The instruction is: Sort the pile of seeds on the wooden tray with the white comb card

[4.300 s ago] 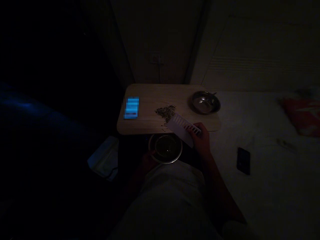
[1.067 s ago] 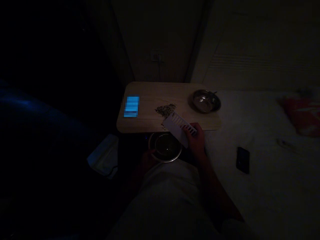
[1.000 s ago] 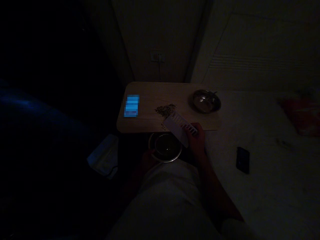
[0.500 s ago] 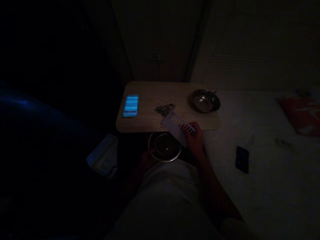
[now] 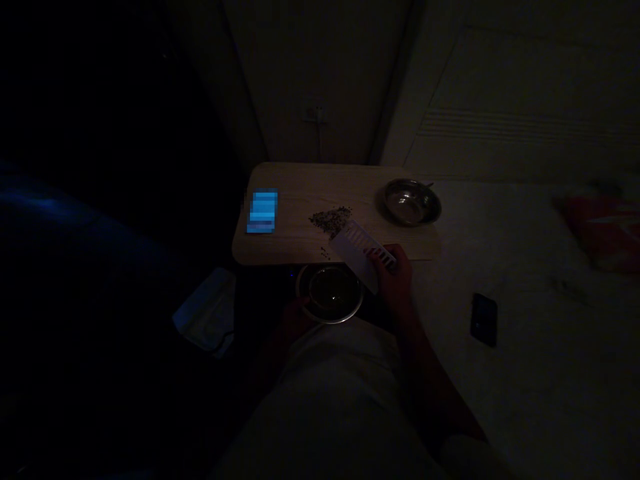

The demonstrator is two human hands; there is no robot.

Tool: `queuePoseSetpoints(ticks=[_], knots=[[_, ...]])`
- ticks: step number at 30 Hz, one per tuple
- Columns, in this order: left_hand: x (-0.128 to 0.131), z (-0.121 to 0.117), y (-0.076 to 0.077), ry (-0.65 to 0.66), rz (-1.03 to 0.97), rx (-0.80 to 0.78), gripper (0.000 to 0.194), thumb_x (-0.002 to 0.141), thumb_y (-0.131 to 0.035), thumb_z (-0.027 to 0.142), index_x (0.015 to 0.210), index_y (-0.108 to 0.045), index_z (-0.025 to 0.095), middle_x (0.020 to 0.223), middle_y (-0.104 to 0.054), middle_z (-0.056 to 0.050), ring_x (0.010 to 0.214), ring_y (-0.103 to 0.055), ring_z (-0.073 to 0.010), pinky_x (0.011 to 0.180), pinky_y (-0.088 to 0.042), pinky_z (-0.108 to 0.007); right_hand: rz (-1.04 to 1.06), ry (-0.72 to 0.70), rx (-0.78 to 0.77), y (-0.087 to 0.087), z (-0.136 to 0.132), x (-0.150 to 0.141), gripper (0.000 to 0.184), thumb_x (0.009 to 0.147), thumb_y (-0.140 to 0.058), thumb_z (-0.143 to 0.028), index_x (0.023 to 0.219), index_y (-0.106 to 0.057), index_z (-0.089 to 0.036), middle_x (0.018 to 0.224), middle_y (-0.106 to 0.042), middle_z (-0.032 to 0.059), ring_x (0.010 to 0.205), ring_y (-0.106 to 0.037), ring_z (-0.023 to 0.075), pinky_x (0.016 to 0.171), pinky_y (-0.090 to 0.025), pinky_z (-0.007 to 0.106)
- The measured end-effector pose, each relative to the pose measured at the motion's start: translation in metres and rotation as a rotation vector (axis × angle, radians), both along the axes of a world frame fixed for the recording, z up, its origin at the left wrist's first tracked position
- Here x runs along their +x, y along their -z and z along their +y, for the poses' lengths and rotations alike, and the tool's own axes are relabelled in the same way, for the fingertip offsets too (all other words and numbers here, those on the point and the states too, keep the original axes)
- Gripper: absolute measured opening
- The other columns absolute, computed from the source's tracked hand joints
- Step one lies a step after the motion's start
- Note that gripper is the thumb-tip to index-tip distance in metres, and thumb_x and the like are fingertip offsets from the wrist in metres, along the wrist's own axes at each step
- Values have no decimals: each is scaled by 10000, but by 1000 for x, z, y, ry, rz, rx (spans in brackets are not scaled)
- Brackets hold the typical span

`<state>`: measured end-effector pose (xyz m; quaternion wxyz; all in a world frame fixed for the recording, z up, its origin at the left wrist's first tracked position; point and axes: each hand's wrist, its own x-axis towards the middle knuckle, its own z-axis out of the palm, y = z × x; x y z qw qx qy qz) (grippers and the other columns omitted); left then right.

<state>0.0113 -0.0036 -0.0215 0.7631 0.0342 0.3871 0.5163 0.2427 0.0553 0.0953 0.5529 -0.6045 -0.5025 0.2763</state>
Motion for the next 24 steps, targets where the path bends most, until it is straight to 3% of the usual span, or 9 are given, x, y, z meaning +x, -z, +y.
queuePoseSetpoints(ticks=[7,12,17,21,24], knots=[[2,15,2,65,-15,-20,298,649,-737,173,946,-711,191,870,-777,-88,1090,-681,-366,991,-498,-510,-12,122,7,2,1,10,241,802,-689,-412,832,-561,-210,691,-569,-48,618,-494,119,587,-395,231],[1,19,8,87,-2,-49,315,641,-742,198,954,-711,175,848,-773,-91,1030,-703,-353,963,-517,-489,3,134,27,1,3,5,259,802,-682,-431,831,-553,-209,705,-591,-42,627,-502,120,610,-413,235],[2,13,3,92,-14,-29,333,659,-742,221,990,-713,196,868,-773,-79,1040,-700,-362,946,-524,-497,-11,74,-14,3,2,-7,246,817,-667,-440,844,-566,-217,687,-593,-45,616,-513,127,606,-417,239],[1,9,0,60,-1,-22,273,689,-716,192,958,-723,239,858,-777,-47,1030,-709,-314,960,-519,-451,-20,94,-13,4,1,-8,244,819,-666,-442,846,-566,-220,702,-593,-44,622,-523,127,602,-415,239],[2,12,2,83,9,-51,183,701,-708,194,883,-731,194,823,-778,-63,894,-731,-287,909,-540,-428,-26,137,-4,3,1,-2,241,811,-673,-427,832,-553,-219,701,-588,-45,630,-526,126,602,-415,235]])
